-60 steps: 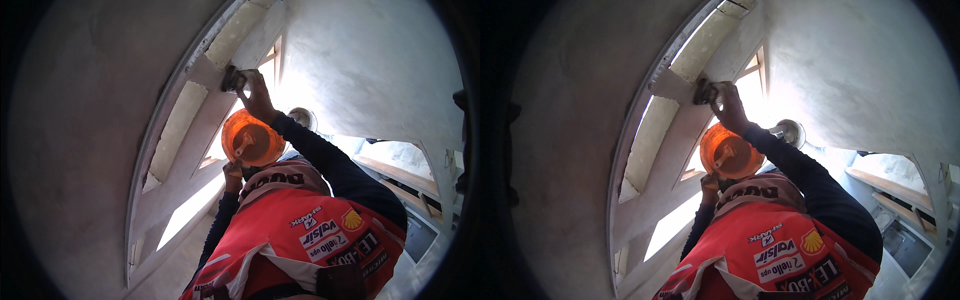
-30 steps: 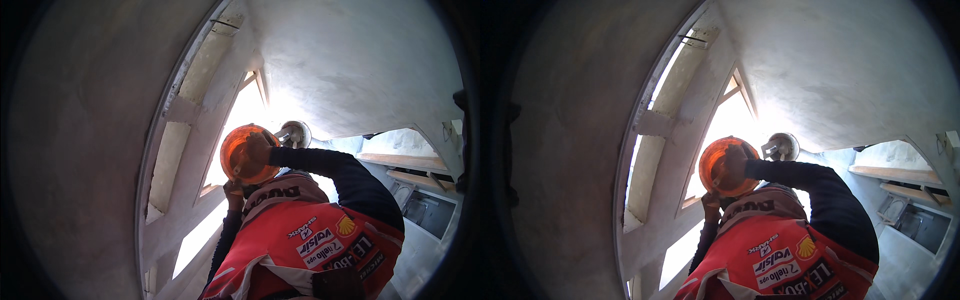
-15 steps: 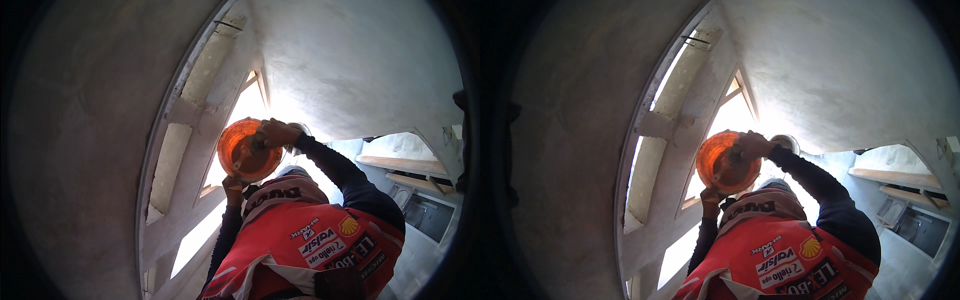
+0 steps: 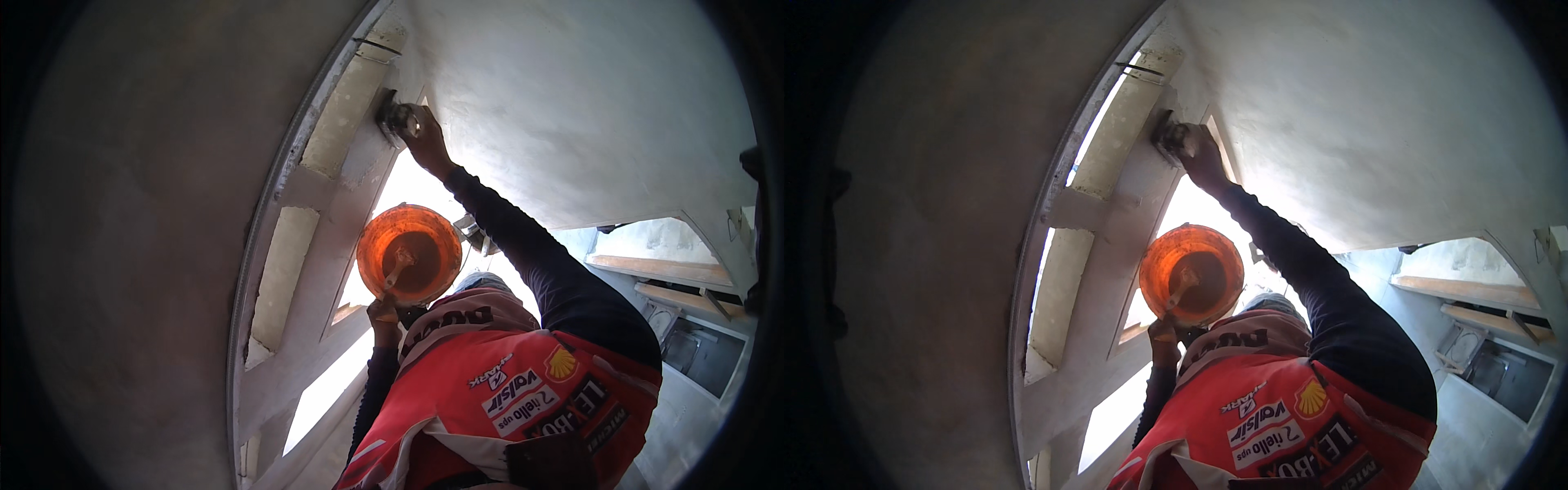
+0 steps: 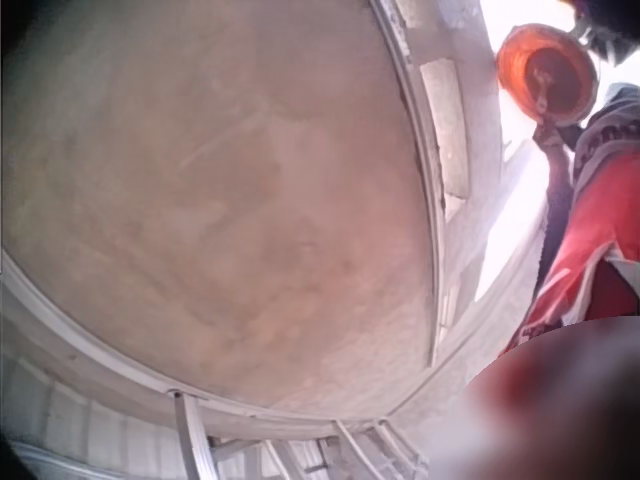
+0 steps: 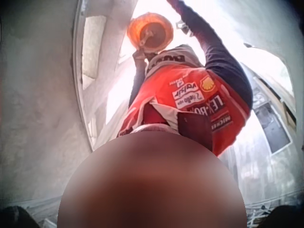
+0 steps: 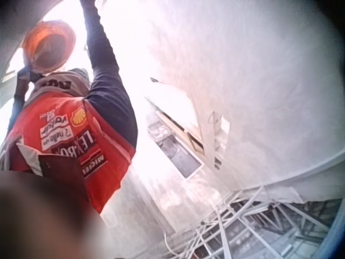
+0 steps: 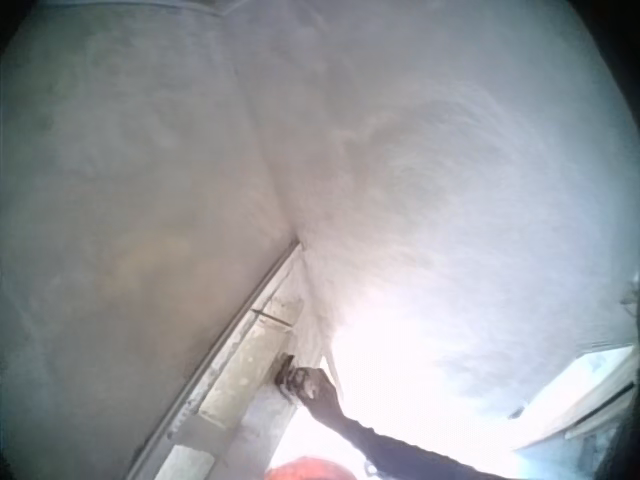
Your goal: The person scoops plaster from a bucket with a trowel and applies it to a wall surface near a window frame, smoothing the material with repeated strokes. The person works continuously on the same wall area throughout the clip.
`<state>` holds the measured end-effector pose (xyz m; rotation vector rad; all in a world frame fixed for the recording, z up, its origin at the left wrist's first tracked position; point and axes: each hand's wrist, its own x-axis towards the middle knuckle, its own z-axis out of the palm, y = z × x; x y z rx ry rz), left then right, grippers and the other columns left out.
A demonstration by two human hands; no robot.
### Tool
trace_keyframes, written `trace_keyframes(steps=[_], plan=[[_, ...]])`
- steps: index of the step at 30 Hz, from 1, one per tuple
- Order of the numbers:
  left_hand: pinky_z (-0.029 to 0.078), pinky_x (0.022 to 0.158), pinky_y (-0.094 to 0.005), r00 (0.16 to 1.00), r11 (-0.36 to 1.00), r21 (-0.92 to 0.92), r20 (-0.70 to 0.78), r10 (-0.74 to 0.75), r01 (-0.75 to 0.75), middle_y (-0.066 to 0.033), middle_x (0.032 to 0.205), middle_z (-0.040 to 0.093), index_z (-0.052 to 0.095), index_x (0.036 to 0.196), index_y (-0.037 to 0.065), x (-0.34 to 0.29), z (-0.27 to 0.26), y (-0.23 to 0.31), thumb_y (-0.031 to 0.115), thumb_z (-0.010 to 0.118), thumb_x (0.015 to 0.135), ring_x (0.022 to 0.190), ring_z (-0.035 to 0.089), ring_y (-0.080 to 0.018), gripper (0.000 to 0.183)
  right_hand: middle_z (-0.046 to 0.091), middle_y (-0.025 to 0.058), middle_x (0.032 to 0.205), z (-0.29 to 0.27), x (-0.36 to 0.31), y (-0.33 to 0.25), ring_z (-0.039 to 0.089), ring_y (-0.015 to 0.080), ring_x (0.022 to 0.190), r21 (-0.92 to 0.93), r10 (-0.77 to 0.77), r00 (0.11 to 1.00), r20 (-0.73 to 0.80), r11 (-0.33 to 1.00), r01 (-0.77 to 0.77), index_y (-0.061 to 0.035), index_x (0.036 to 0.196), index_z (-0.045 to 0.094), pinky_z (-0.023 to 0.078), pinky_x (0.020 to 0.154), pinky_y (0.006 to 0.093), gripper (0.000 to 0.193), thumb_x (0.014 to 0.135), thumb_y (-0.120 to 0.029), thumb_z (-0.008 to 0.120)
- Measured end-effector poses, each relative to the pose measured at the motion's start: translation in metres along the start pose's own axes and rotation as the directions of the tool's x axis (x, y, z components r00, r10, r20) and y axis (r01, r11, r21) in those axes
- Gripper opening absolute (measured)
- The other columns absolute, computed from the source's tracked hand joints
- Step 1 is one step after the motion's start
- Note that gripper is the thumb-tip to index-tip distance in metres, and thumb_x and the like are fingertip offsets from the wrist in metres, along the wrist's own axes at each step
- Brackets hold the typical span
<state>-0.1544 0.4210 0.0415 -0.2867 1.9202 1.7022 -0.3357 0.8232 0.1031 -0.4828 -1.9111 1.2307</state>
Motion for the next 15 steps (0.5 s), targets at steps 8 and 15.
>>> trace_keyframes(steps=[8, 15], plan=[[0.05, 0.062, -0.0358, 0.963, 0.905, 0.33, 0.081, 0.256, -0.268, -0.0083, 0.079, 0.065, 0.066, 0.098, 0.007, -0.002, -0.013, -0.019, 0.011, 0.061, 0.096, 0.067, 0.061, -0.024, 0.006, 0.068, 0.0197, 0.128, -0.002, 0.014, 0.002, 0.068, 0.0312, 0.118, 0.042, 0.04, 0.997, -0.061, 0.998, -0.037, -0.0002, 0.133, 0.061, 0.055, 0.099, 0.0408, 0.049, 0.091, -0.018, 0.079], [0.037, 0.059, -0.0267, 1.0, 0.99, 0.143, -0.02, 0.016, -0.013, 0.0047, 0.078, 0.06, 0.068, 0.089, 0.006, -0.01, -0.002, 0.003, 0.025, 0.069, 0.101, 0.066, 0.05, -0.0061, 0.023, 0.069, 0.0206, 0.115, -0.006, 0.031, 0.01, 0.068, 0.0366, 0.11, 0.129, 0.119, 0.984, -0.133, 0.986, -0.102, -0.0017, 0.121, 0.067, 0.054, 0.096, 0.0433, 0.037, 0.087, -0.014, 0.074]])
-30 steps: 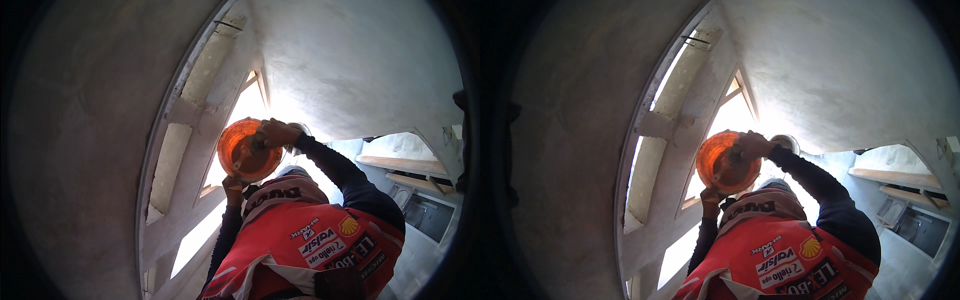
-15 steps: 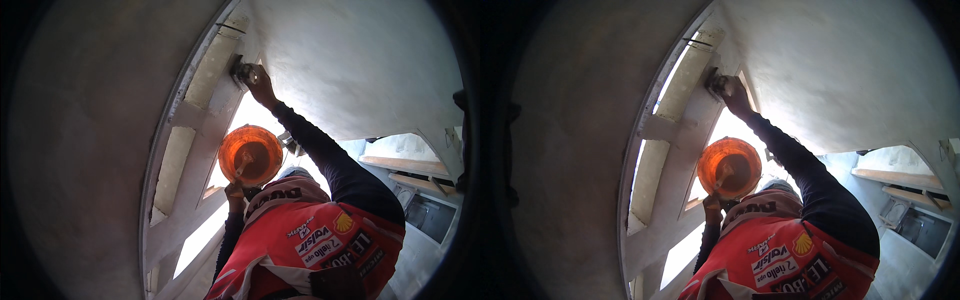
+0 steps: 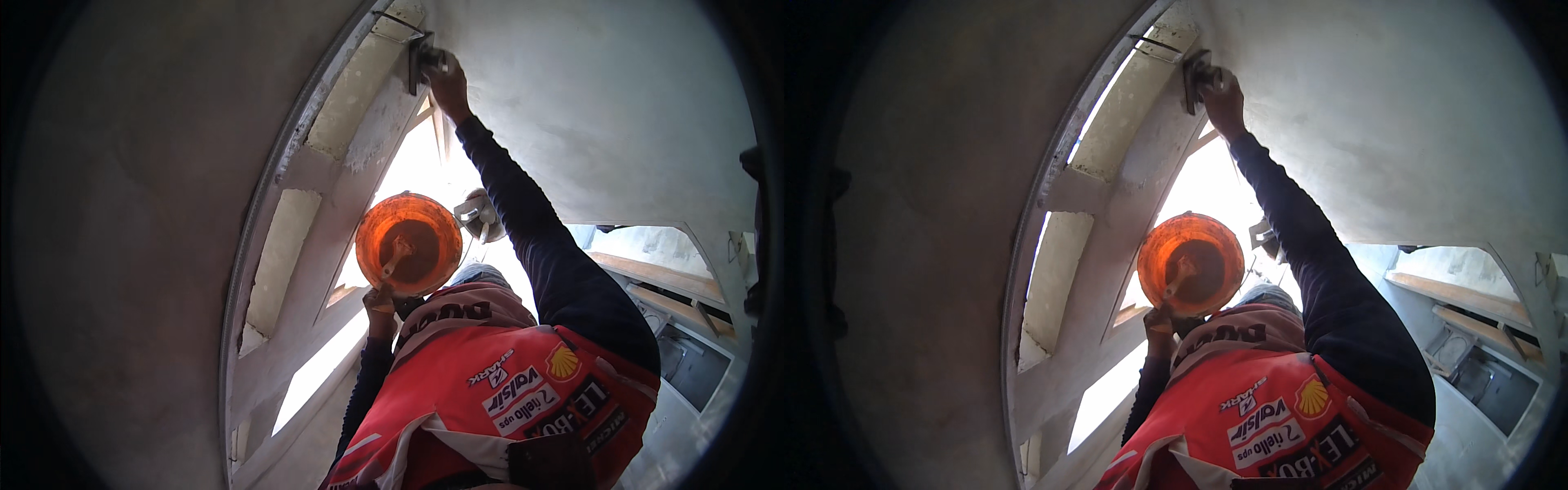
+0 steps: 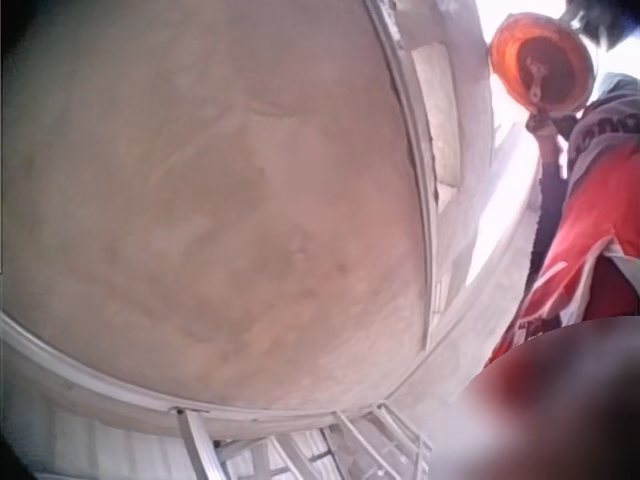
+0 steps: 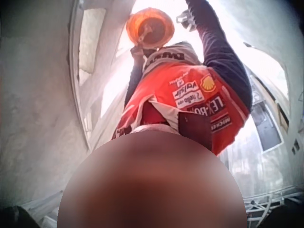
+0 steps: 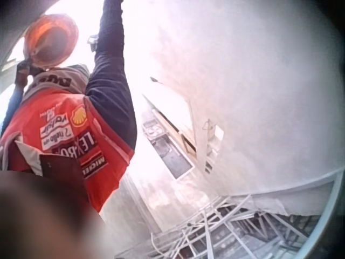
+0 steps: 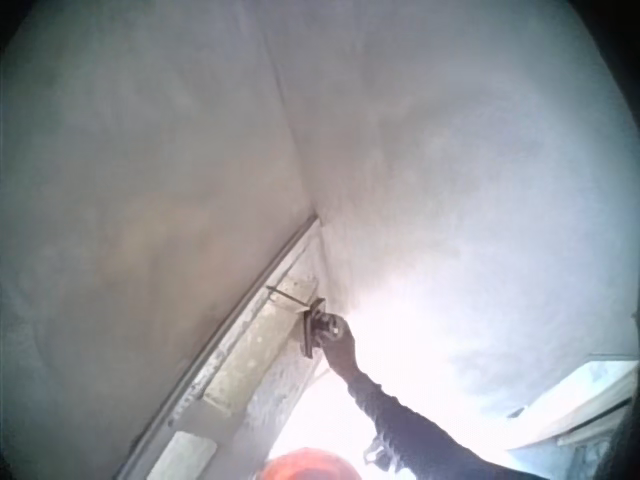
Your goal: The person scoops plaster from a bucket with a trowel and applies it to a wall surface near a window frame, smoothing the material with repeated strokes. The person works continuously on the same wall area throughout the clip.
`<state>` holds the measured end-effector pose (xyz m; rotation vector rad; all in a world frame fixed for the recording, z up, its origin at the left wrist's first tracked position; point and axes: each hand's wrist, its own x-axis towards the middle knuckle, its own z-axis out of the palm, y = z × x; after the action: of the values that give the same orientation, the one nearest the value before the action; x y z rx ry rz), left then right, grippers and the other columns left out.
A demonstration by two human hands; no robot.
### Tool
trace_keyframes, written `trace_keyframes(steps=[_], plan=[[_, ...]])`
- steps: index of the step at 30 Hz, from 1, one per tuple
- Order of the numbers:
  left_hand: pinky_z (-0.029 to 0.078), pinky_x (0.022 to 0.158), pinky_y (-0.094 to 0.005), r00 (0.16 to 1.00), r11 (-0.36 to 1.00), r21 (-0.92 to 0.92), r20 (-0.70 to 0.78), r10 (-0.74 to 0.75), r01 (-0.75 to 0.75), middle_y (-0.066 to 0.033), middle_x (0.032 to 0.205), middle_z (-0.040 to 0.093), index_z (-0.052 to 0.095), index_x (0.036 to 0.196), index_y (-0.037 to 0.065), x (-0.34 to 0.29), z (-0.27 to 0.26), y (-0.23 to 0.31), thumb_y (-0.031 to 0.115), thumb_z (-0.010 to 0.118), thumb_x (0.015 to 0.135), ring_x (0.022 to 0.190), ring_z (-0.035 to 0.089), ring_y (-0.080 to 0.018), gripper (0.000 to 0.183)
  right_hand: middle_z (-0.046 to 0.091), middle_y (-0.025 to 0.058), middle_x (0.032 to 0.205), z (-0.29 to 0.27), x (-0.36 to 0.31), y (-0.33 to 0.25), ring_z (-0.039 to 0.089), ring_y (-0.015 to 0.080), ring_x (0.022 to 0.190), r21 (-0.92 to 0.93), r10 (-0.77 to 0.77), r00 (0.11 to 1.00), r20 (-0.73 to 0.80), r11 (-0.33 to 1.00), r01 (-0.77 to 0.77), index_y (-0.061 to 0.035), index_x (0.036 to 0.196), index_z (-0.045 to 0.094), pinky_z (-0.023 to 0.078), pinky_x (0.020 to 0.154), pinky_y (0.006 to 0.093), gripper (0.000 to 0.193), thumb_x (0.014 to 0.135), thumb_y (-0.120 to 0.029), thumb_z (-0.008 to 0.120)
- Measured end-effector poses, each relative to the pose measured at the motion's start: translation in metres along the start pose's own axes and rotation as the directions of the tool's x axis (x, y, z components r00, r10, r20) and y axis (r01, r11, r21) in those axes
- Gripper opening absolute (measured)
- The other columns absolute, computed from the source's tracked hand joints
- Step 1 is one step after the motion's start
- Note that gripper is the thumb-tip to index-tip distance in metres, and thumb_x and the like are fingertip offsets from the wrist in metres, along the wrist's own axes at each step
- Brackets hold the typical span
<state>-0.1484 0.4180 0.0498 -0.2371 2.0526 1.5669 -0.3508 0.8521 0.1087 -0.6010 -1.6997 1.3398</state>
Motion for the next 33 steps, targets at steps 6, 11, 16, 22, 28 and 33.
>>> trace_keyframes(steps=[6, 11, 16, 22, 28, 33], plan=[[0.038, 0.06, -0.0258, 0.999, 0.986, -0.162, 0.015, -0.029, 0.031, 0.0045, 0.082, 0.062, 0.068, 0.094, 0.005, 0.0, -0.002, -0.001, 0.025, 0.07, 0.102, 0.068, 0.05, -0.0051, 0.022, 0.069, 0.0197, 0.12, 0.002, 0.05, 0.015, 0.072, 0.0312, 0.103, 0.234, 0.097, 0.991, 0.09, 0.965, -0.115, 0.0014, 0.123, 0.064, 0.058, 0.09, 0.0411, 0.042, 0.086, -0.015, 0.075], [0.04, 0.062, -0.0262, 0.998, 0.991, -0.123, 0.0, -0.058, 0.057, 0.004, 0.082, 0.062, 0.069, 0.098, 0.003, 0.0, 0.0, 0.004, 0.018, 0.069, 0.1, 0.068, 0.051, -0.0064, 0.015, 0.071, 0.0184, 0.11, 0.001, 0.013, -0.019, 0.072, 0.0271, 0.098, 0.21, 0.057, 0.998, 0.025, 0.976, -0.061, 0.0008, 0.119, 0.065, 0.058, 0.084, 0.0394, 0.038, 0.086, -0.014, 0.073], [0.039, 0.062, -0.0259, 0.997, 0.975, -0.21, -0.004, -0.073, 0.071, 0.0046, 0.081, 0.062, 0.069, 0.094, 0.004, 0.002, 0.003, 0.005, 0.017, 0.068, 0.1, 0.068, 0.051, -0.0061, 0.014, 0.069, 0.0183, 0.12, 0.016, -0.068, -0.019, 0.068, 0.031, 0.113, -0.068, -0.07, 0.989, 0.128, 0.995, 0.08, -0.0009, 0.132, 0.06, 0.054, 0.098, 0.0404, 0.05, 0.086, -0.013, 0.075], [0.039, 0.062, -0.0259, 0.991, 0.937, -0.325, 0.071, -0.11, 0.127, 0.0042, 0.082, 0.063, 0.069, 0.093, 0.005, 0.001, -0.005, 0.001, 0.018, 0.067, 0.102, 0.069, 0.052, -0.0058, 0.016, 0.067, 0.0204, 0.12, 0.018, -0.05, -0.017, 0.067, 0.0341, 0.112, 0.117, 0.101, 0.991, 0.091, 0.987, -0.111, 0.0016, 0.126, 0.062, 0.053, 0.095, 0.0418, 0.046, 0.084, -0.014, 0.074], [0.035, 0.059, -0.0257, 0.998, 0.981, -0.187, 0.031, 0.061, -0.054, 0.0055, 0.08, 0.061, 0.07, 0.094, 0.005, 0.005, -0.005, -0.016, 0.023, 0.069, 0.1, 0.065, 0.048, -0.0049, 0.018, 0.067, 0.0172, 0.122, 0.01, -0.079, -0.007, 0.069, 0.0308, 0.112, -0.1, -0.025, 0.985, 0.171, 0.994, 0.042, 0.0007, 0.132, 0.059, 0.057, 0.094, 0.0397, 0.049, 0.088, -0.011, 0.078], [0.034, 0.059, -0.0257, 0.986, 0.981, -0.139, 0.081, 0.147, -0.135, 0.0057, 0.078, 0.06, 0.069, 0.093, 0.007, 0.013, -0.018, -0.03, 0.026, 0.071, 0.099, 0.065, 0.047, -0.0053, 0.02, 0.069, 0.0168, 0.123, 0.003, -0.062, 0.029, 0.069, 0.03, 0.114, -0.026, 0.041, 0.988, 0.148, 0.999, -0.037, 0.0007, 0.132, 0.06, 0.057, 0.097, 0.0396, 0.048, 0.089, -0.012, 0.076]])
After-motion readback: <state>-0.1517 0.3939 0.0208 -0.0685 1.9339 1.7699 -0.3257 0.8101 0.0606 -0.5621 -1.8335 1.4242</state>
